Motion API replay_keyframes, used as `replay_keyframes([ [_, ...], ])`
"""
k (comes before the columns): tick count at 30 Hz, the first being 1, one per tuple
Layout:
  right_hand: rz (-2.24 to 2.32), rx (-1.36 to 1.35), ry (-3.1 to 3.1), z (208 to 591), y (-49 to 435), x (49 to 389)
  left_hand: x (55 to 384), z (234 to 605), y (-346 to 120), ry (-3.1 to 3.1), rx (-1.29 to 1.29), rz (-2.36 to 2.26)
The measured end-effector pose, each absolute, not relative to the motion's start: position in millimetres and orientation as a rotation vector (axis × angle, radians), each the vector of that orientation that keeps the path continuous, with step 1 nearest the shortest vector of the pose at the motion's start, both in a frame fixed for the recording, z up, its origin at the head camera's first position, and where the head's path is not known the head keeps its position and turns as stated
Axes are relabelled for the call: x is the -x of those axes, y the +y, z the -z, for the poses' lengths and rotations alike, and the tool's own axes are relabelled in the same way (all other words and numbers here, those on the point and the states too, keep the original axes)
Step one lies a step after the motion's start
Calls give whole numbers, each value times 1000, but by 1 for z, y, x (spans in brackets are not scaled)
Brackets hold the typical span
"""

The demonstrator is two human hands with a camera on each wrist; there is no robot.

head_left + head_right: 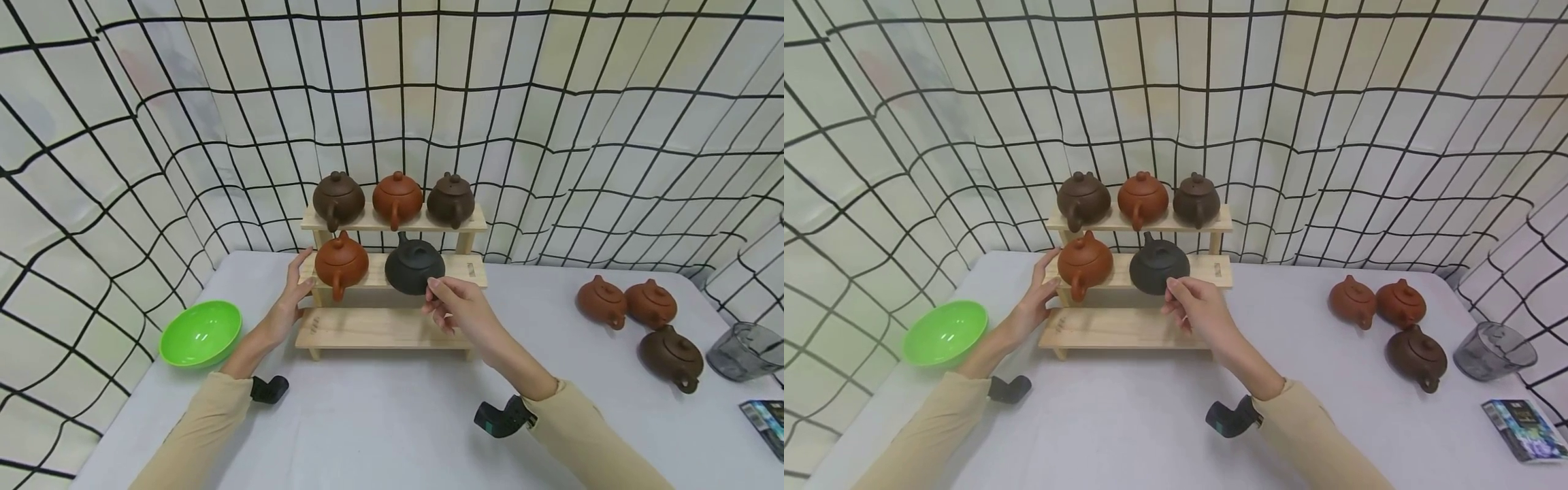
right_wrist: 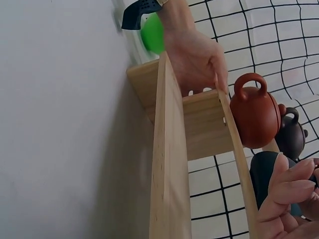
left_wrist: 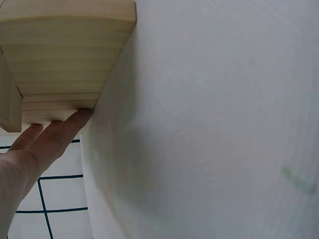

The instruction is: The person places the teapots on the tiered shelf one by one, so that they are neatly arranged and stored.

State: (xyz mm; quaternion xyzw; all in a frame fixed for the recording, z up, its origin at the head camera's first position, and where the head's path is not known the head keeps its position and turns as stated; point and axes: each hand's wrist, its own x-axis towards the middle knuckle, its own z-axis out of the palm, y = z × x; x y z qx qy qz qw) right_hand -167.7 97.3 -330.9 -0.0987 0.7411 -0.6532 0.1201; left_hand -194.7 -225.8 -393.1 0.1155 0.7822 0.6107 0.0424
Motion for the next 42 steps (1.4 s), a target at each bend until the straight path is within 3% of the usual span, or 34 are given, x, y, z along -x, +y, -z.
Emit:
replay_keyframes([
  [27,1937,350,2058,334,69,168,194,392,-224,2409,-363,-1862],
  [42,1935,276,2076,347,102,145,194,392,-224,2384,-355,-1891],
])
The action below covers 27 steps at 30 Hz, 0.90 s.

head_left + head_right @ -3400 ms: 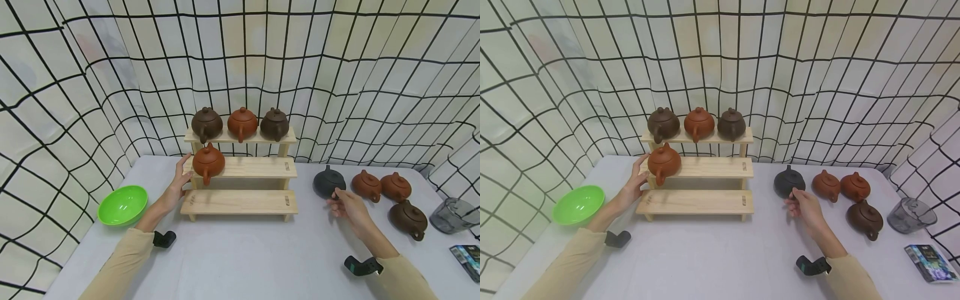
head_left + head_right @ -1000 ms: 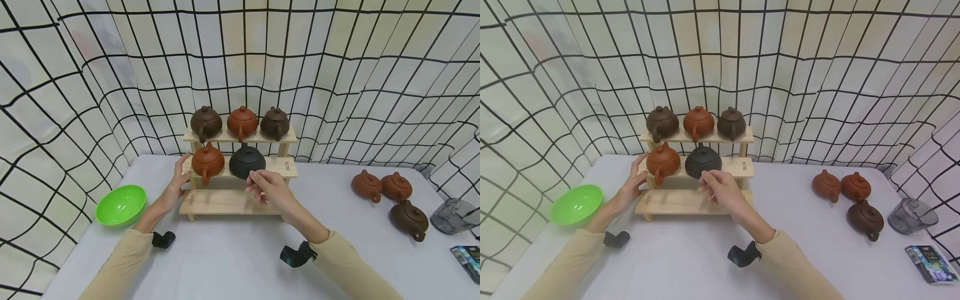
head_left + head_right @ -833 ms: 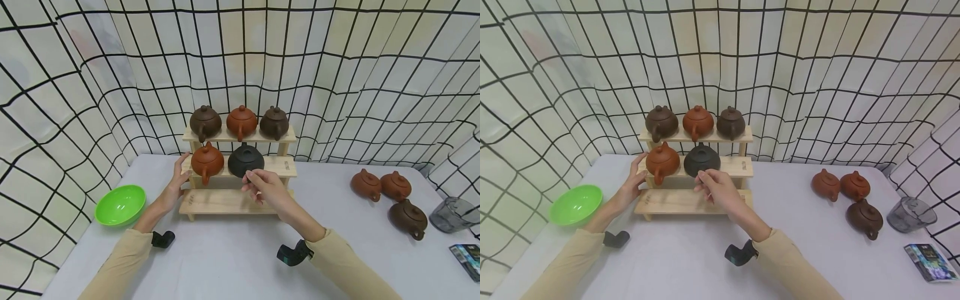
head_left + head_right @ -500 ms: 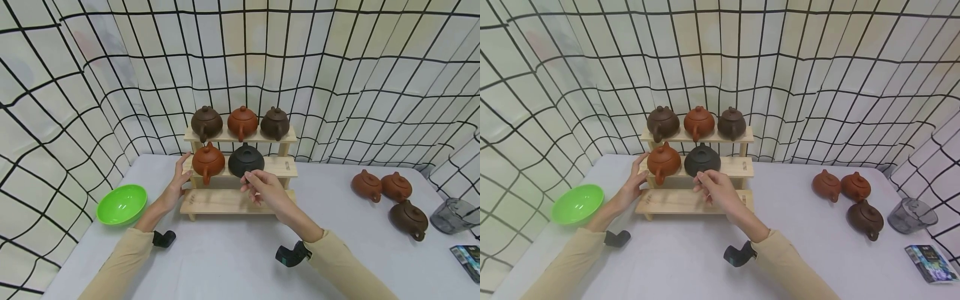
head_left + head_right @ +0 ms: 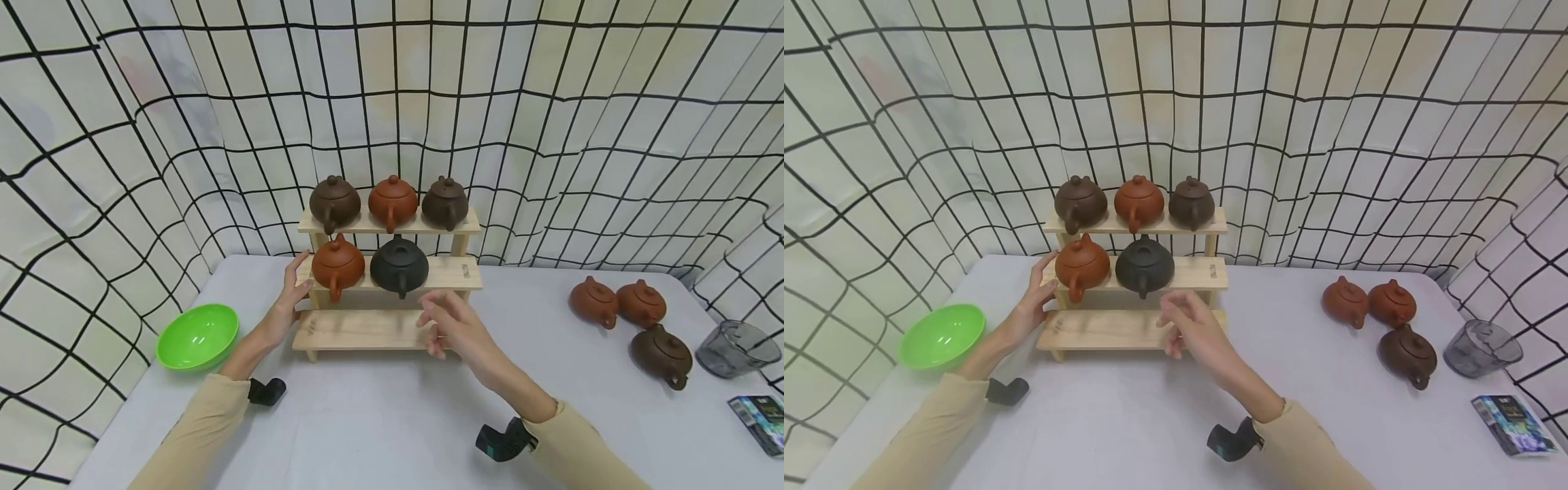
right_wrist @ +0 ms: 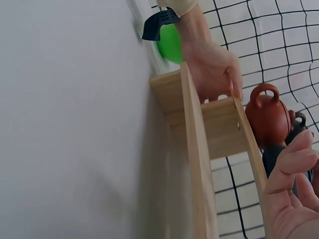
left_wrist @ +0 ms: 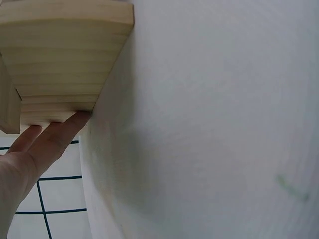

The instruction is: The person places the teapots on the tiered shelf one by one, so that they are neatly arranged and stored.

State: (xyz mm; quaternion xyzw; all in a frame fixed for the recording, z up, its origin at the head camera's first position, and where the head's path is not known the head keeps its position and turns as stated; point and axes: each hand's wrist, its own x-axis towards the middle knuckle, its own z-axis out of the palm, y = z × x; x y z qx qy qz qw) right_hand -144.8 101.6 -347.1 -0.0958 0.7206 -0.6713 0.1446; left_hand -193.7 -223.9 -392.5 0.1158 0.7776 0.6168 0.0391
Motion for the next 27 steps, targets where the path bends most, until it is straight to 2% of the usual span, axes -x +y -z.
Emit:
replay_keyframes([
  [11,1686,311,2252,358,186,122,194,396,-228,2399,-339,-1890],
  [27,1563,-20,2591,373,368,100,194,393,-225,2395,-356,-1888],
])
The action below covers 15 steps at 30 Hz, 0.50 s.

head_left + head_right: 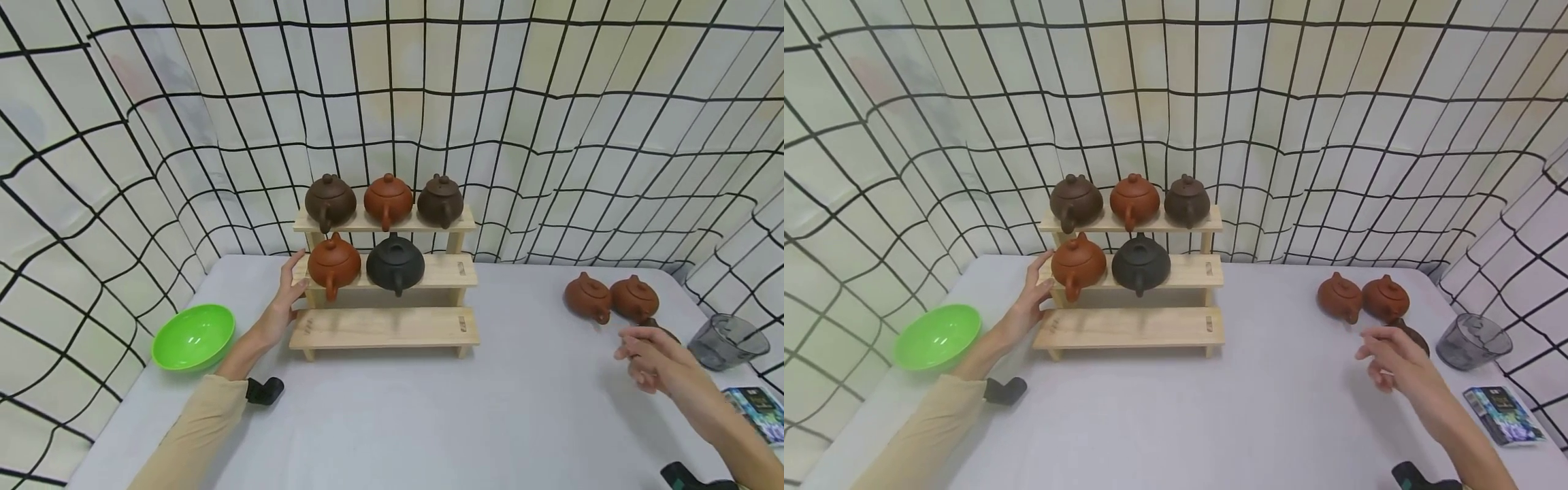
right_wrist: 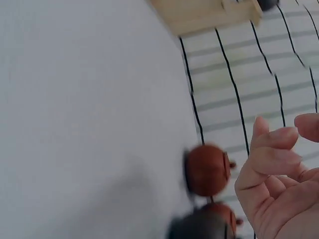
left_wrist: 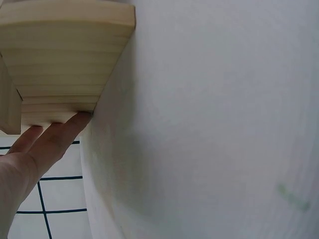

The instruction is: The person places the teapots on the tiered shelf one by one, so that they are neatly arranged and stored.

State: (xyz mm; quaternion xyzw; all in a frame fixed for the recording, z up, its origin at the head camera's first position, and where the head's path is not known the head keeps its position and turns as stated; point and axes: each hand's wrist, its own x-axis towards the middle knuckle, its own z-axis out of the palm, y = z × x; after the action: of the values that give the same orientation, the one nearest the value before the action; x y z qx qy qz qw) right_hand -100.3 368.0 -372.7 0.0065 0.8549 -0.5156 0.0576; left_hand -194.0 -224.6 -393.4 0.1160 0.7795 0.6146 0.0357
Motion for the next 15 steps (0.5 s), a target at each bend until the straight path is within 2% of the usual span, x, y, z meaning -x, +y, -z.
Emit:
replay_keyframes([
  [6,1413,-216,2731,374,405,95,196,393,-225,2394,-354,-1890],
  [15,1360,-463,2653,382,429,91,195,394,-222,2379,-375,-1897],
])
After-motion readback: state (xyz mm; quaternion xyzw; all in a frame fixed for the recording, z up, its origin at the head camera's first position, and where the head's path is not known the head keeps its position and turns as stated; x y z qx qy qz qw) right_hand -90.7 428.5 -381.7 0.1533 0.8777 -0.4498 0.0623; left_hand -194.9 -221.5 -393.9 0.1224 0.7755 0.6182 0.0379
